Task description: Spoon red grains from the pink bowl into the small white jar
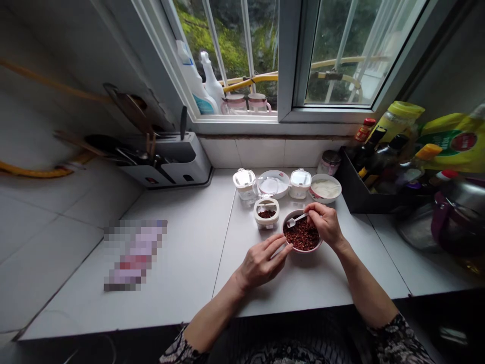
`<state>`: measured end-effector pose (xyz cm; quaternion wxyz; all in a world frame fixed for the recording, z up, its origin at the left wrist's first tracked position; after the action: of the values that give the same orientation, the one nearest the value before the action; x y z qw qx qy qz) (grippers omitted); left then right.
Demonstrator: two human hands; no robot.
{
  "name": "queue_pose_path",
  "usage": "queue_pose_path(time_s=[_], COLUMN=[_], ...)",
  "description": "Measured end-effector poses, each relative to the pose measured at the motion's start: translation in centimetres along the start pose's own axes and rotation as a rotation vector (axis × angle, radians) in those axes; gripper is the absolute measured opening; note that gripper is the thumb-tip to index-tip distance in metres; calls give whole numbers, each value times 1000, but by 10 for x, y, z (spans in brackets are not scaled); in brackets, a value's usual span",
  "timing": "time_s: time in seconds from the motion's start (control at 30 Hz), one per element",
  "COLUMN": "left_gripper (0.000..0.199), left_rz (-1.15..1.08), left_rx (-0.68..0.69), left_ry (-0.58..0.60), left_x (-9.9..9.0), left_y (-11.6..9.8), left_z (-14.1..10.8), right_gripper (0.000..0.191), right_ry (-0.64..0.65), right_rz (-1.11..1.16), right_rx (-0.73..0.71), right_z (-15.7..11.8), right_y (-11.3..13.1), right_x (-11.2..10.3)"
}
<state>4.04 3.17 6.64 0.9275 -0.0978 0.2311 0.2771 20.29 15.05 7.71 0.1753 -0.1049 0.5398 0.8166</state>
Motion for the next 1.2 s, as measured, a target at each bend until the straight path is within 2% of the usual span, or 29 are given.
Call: queue_pose_path(time_s=[0.27, 0.63, 0.83, 0.93, 1.0, 1.2], left_gripper=[29, 30, 31, 31, 31, 31], left_rz=[-10, -19, -30, -23, -18, -9], left_rx=[4, 1, 2, 4, 2, 0], left_ry=[-6, -14, -17, -23, -24, -39], left_x=[-1, -1, 1, 0, 1, 1], left_y=[0, 0, 0, 0, 0, 1], left_z=[1, 1, 1, 1, 1, 1], right_gripper=[17, 14, 13, 15, 16, 25], right_ry=[3, -53, -88, -92, -85, 35], right_rz=[210, 326, 408, 385, 303, -126], right_rx=[207, 307, 298, 191, 55, -689], right_z=[3, 5, 11, 9, 5, -21], right_y=[-16, -21, -8, 9, 23, 75], right_x=[2, -1, 4, 14, 21, 40])
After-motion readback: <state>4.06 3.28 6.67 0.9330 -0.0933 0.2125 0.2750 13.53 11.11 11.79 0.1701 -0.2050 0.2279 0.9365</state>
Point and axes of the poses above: each hand's wrist, its own z-axis towards the middle knuckle, its own x-axis out of the palm, y = z × x, the point moved 8 cm from there along z, towards the middle knuckle, and after that the axes turned 10 degrees about -y, right-handed, at the moved point
